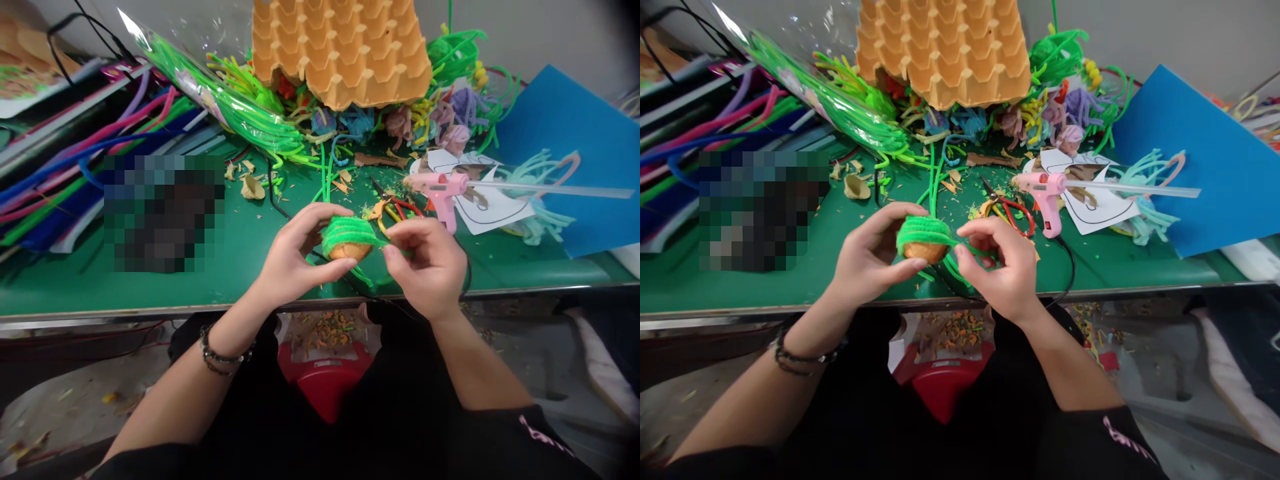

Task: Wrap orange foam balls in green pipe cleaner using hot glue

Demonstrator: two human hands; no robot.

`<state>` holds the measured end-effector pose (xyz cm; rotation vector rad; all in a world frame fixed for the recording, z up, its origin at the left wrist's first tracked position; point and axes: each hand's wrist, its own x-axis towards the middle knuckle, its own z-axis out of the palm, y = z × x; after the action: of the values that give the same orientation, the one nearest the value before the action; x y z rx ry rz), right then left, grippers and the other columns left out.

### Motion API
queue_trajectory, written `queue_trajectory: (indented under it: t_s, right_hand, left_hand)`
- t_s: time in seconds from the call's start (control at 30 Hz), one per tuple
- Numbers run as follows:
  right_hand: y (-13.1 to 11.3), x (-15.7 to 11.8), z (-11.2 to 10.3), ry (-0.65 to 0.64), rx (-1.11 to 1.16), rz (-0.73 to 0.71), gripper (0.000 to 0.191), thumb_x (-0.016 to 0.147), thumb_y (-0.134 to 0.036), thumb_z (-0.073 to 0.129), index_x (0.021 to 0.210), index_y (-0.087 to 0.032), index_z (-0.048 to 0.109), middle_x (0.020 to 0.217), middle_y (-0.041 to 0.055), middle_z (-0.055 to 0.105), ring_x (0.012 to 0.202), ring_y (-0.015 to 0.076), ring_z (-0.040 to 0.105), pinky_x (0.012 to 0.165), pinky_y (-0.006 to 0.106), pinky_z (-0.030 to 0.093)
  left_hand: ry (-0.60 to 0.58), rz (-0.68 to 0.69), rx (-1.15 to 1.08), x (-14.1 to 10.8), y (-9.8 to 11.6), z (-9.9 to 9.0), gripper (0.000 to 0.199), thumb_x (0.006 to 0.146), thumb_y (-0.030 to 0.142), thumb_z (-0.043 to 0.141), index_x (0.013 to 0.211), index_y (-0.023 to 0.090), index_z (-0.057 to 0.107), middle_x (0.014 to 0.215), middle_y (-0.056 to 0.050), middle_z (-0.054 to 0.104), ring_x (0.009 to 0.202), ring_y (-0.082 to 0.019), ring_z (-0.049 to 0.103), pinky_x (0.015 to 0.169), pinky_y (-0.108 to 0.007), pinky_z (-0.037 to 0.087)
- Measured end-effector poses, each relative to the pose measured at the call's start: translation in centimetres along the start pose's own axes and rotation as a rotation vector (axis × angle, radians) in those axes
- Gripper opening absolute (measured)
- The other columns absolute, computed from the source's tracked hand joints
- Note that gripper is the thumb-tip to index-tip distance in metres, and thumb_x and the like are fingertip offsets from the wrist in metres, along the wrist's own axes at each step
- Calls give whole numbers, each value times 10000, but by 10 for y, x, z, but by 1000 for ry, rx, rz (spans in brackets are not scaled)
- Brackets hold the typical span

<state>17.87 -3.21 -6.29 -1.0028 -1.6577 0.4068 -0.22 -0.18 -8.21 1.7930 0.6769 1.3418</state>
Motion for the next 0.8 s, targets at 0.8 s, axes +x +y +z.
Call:
queue_trajectory:
  t_s: [0.8]
  right_hand:
    - [-1,2,0,-5,-174,-171,131,791,-92,598,826,-215,628,758,-22,652,638,90,567,501,239,425]
  left_hand:
    - [18,-192,-290,2,-4,5,429,701,355,767,1081,230,613,985,-14,691,910,-146,670,771,-245,573]
